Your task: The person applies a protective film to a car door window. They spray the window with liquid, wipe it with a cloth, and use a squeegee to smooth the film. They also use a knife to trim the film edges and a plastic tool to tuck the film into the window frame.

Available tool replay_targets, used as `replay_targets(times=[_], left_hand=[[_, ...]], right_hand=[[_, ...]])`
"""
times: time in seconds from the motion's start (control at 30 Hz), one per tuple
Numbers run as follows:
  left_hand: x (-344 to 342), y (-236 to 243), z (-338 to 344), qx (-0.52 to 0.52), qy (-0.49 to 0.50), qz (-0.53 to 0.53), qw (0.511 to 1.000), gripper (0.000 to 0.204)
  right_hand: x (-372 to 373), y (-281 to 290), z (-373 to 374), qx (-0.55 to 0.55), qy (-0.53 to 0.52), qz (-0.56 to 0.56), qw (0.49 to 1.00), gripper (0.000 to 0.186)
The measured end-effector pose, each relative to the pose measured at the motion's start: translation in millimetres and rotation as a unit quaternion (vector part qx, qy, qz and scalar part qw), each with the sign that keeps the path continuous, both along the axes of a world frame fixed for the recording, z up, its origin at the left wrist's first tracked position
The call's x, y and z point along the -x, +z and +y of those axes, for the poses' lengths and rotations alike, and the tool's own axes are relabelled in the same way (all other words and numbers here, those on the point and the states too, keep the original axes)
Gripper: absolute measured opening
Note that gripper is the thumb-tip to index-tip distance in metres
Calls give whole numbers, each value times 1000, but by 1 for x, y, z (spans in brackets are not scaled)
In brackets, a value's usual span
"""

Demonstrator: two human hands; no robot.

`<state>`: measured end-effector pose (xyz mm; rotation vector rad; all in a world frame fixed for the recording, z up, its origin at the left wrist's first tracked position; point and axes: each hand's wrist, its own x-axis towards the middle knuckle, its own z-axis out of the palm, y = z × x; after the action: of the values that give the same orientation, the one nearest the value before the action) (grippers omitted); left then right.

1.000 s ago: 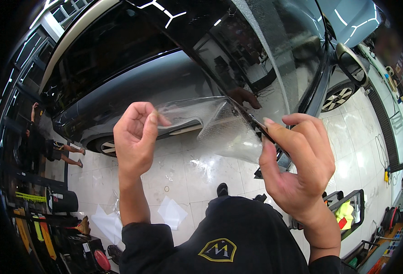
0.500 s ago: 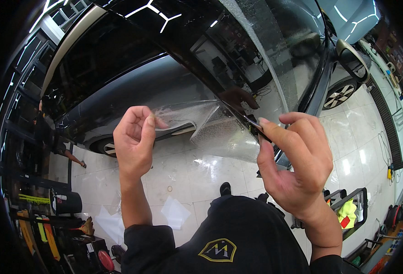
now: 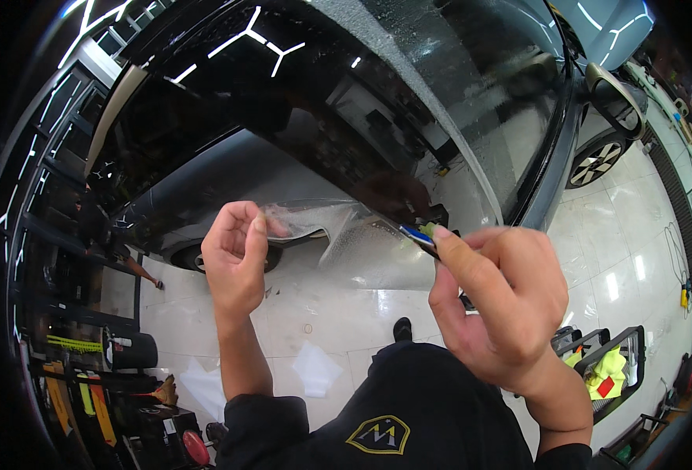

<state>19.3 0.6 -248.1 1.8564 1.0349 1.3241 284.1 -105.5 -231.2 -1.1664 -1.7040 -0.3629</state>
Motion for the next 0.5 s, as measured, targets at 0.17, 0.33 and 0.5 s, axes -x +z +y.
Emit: replay_targets(times=[0.17,0.33,0.5], left_hand=[[1,2,-2,-12,20,8,1000,6],[2,4,-5,-26,21,-20,999,6],[16,8,-5,6,-35,-75,997,7]], right_hand=[[-4,4,-7,35,11,-4,999,44],[-10,5,-7,43,26,-19,999,47],[-12,5,-7,45,40,-6,998,48]])
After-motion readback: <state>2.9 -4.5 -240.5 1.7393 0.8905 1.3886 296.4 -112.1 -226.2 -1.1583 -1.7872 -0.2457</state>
